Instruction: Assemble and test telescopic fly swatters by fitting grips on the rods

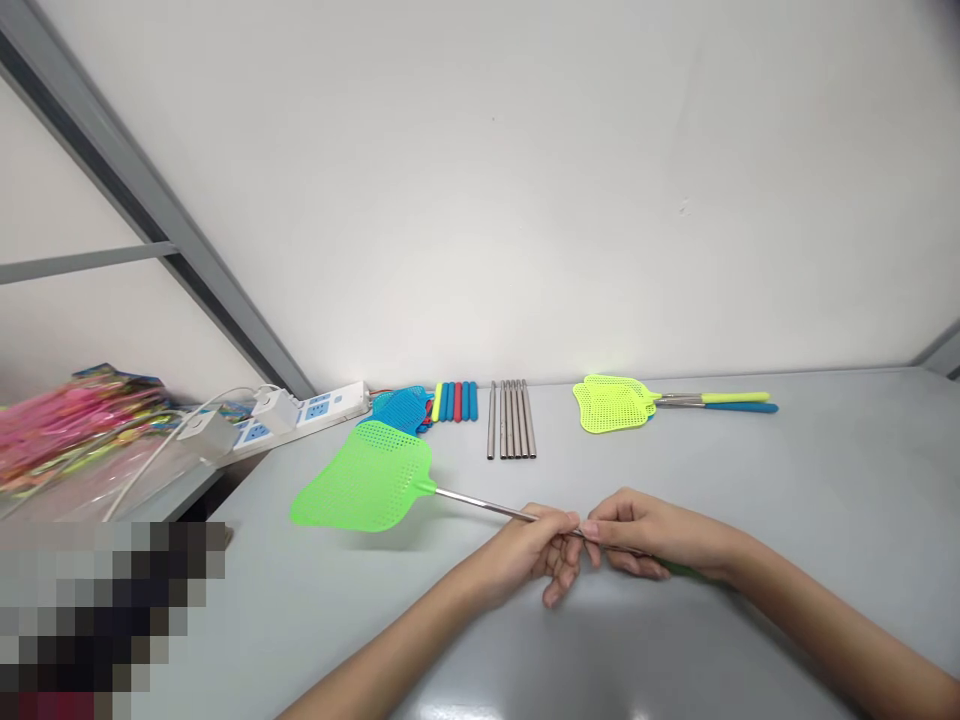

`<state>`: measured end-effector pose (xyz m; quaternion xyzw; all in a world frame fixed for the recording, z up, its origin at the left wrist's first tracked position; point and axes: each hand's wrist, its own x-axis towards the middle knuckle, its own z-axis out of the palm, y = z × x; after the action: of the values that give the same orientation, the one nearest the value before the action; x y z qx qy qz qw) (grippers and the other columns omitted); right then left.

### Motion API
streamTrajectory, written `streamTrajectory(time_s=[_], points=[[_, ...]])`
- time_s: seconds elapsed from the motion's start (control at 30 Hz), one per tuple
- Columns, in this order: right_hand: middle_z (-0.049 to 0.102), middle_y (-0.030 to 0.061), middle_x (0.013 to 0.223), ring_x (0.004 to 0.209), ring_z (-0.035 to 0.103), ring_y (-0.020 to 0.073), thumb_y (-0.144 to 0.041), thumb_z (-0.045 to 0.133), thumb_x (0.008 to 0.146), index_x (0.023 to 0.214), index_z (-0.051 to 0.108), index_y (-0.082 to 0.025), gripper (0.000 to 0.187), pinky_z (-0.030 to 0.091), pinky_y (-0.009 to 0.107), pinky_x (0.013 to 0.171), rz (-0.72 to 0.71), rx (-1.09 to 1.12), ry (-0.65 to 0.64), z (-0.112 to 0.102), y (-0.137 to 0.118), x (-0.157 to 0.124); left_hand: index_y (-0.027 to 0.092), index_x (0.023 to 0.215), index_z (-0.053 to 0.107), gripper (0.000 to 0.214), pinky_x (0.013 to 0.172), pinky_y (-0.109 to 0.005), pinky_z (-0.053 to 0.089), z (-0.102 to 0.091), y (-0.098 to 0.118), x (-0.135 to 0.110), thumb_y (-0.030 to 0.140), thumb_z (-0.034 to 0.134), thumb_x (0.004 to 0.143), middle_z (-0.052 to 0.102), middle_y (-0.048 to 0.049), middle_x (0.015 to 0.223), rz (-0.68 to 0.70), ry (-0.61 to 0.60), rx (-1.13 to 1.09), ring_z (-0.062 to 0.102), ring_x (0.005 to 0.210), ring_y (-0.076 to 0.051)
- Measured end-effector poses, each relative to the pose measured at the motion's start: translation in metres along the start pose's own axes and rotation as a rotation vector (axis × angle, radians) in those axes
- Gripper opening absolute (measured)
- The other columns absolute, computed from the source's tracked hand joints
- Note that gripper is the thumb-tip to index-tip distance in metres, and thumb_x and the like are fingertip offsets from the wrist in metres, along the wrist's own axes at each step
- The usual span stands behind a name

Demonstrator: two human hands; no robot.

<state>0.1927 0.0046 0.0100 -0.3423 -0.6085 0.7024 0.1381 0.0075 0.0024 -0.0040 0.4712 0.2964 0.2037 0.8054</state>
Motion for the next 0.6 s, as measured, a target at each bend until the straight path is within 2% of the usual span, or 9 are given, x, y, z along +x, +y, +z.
streamTrajectory(time_s=[0.27,0.4,0.6], points=[[0.043,-0.0064,0.046,0.034,0.032,0.0035,-0.051,0.048,0.079,0.074,0.058,-0.012,0.040,0.024,0.016,0.032,-0.011,-0.038,-0.006,-0.0033,0.0006,0.0005,0.010,0.059,0.054,0.031,0.035,-0.020,0.030,-0.0022,0.0020,-0.0001,0.028,0.039,0.079,0.051,-0.0004,0.043,-0.023,-0.035,-0.023,0.042,0.030,-0.008],[0.043,-0.0060,0.045,0.033,0.031,0.0036,-0.053,0.045,0.079,0.072,0.058,-0.011,0.044,0.024,0.016,0.031,0.060,-0.100,-0.002,-0.0053,-0.0025,-0.0030,0.011,0.057,0.051,0.031,0.036,-0.020,0.031,-0.0029,0.0018,0.0007,0.029,0.039,0.080,0.051,-0.0006,0.043,-0.008,-0.046,-0.010,0.042,0.030,-0.008],[0.033,-0.0081,0.045,0.035,0.024,0.0031,-0.052,0.044,0.080,0.065,0.055,-0.012,0.044,0.019,0.017,0.032,0.041,-0.152,-0.022,-0.0073,-0.0048,-0.0062,0.011,0.057,0.051,0.031,0.038,-0.021,0.032,-0.0045,0.0012,0.0020,0.028,0.040,0.080,0.052,-0.0011,0.042,0.007,-0.068,-0.002,0.043,0.031,-0.008]])
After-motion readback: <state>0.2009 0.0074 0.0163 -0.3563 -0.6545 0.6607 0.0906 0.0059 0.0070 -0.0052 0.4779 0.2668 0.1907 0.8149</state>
